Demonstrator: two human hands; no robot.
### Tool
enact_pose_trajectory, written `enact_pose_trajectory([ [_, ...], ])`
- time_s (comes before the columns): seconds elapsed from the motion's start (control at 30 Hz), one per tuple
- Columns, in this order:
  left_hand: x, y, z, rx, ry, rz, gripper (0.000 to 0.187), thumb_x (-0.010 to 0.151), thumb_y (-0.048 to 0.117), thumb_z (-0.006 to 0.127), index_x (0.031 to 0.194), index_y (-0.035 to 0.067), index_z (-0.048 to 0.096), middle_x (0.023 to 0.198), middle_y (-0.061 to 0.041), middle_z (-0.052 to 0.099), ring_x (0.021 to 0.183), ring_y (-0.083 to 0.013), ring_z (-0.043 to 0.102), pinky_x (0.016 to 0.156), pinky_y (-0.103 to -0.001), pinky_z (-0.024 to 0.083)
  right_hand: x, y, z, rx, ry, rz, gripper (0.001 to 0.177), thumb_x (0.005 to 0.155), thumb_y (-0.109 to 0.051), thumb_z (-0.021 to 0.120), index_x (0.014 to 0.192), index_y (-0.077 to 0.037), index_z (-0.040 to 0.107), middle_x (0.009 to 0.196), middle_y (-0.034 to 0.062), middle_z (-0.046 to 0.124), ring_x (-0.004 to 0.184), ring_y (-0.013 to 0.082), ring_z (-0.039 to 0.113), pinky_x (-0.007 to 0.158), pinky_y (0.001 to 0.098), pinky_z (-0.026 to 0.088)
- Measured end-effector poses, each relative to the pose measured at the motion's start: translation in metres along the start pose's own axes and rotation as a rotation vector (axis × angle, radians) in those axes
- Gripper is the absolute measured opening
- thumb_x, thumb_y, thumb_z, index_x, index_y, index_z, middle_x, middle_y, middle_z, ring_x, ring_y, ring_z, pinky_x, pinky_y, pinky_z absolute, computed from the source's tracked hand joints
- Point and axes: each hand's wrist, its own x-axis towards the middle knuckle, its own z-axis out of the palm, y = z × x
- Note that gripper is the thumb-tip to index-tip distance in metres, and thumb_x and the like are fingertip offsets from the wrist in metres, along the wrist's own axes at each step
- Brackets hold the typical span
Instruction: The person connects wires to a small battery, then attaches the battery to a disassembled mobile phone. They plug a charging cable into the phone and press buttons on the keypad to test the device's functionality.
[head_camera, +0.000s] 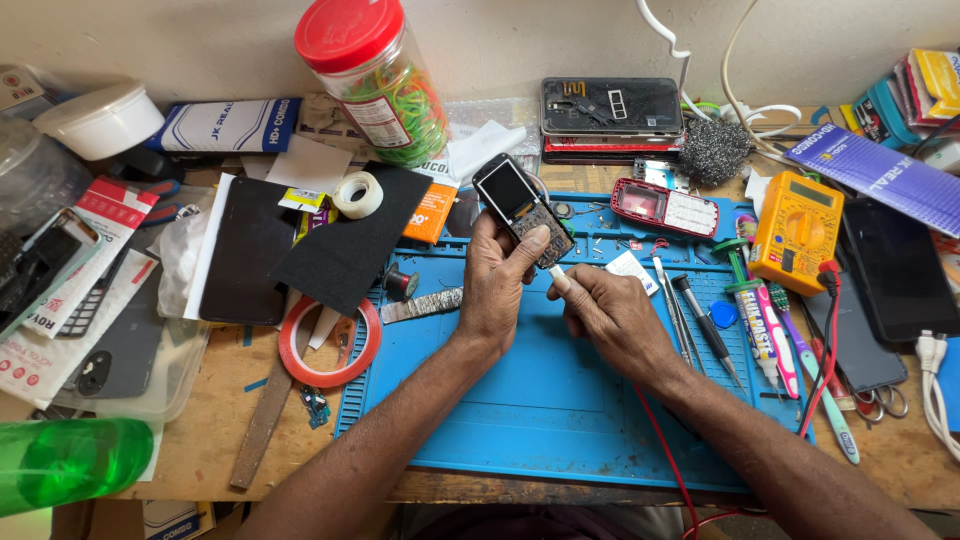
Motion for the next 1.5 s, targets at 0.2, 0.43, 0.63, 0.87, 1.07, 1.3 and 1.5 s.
enact_pose_trajectory([
  [0.2,0.008,0.004,-0.006,0.031,-0.067,-0.045,0.034,0.094,0.014,0.073,0.123,0.006,0.058,0.097,-0.001,0.068,0.074,-0.0031,0.051,0.062,-0.022,0.040,0.002,-0.001,-0.001,0.041,-0.018,0.023,0.039,0.103,-0.036,0.052,0.090,-0.007,0.074,0.051,0.0006,0.059,0.045,0.0090,0.052,0.043,0.0279,0.041],
  [0.43,0.008,0.004,-0.006,0.015,-0.062,-0.075,0.031,0.093,0.015,0.073,0.119,0.007,0.058,0.092,0.000,0.068,0.071,-0.0030,0.052,0.058,-0.022,0.040,0.002,0.001,0.001,0.049,-0.004,0.023,0.038,0.103,-0.035,0.053,0.089,-0.007,0.074,0.052,0.0011,0.061,0.045,0.0090,0.053,0.043,0.0271,0.040],
  [0.63,0.006,0.003,-0.006,-0.018,-0.065,-0.079,0.031,0.093,0.017,0.074,0.118,0.007,0.058,0.093,0.000,0.068,0.073,-0.0034,0.052,0.059,-0.022,0.041,-0.001,0.003,0.005,0.159,-0.005,0.041,0.038,0.103,-0.035,0.053,0.090,-0.006,0.073,0.055,0.0007,0.063,0.047,0.0084,0.056,0.043,0.0271,0.044],
  [0.87,0.011,0.002,-0.012,0.147,-0.187,-0.151,0.028,0.101,0.025,0.063,0.123,0.008,0.061,0.092,0.001,0.067,0.075,-0.0037,0.054,0.064,-0.021,0.045,0.012,0.015,-0.014,0.405,0.004,0.020,0.036,0.106,-0.033,0.052,0.101,0.000,0.068,0.079,0.0020,0.070,0.067,0.0081,0.064,0.062,0.0237,0.053],
  [1.07,0.007,0.007,-0.008,0.334,-0.322,-0.141,0.025,0.101,0.023,0.064,0.117,0.004,0.065,0.093,0.001,0.070,0.081,-0.0053,0.062,0.069,-0.026,0.054,0.018,0.017,-0.021,0.514,0.005,-0.020,0.033,0.093,-0.016,0.071,0.121,0.002,0.066,0.096,0.0009,0.075,0.085,0.0058,0.068,0.073,0.0226,0.055],
  [1.3,0.006,0.017,-0.003,0.625,-0.264,0.064,0.020,0.093,0.017,0.072,0.107,0.002,0.072,0.087,-0.003,0.076,0.079,-0.0077,0.068,0.073,-0.027,0.056,0.021,0.032,-0.024,0.564,-0.036,0.022,0.025,0.092,-0.012,0.073,0.114,0.000,0.068,0.089,0.0029,0.074,0.077,0.0064,0.068,0.066,0.0207,0.054],
  [1.5,0.006,0.016,-0.004,0.544,-0.270,-0.009,0.020,0.095,0.016,0.072,0.108,0.001,0.071,0.086,-0.004,0.075,0.078,-0.0074,0.066,0.071,-0.027,0.057,0.022,0.025,-0.026,0.522,-0.094,0.098,0.027,0.091,-0.012,0.072,0.116,-0.002,0.066,0.085,0.0054,0.075,0.073,0.0092,0.070,0.063,0.0236,0.057],
])
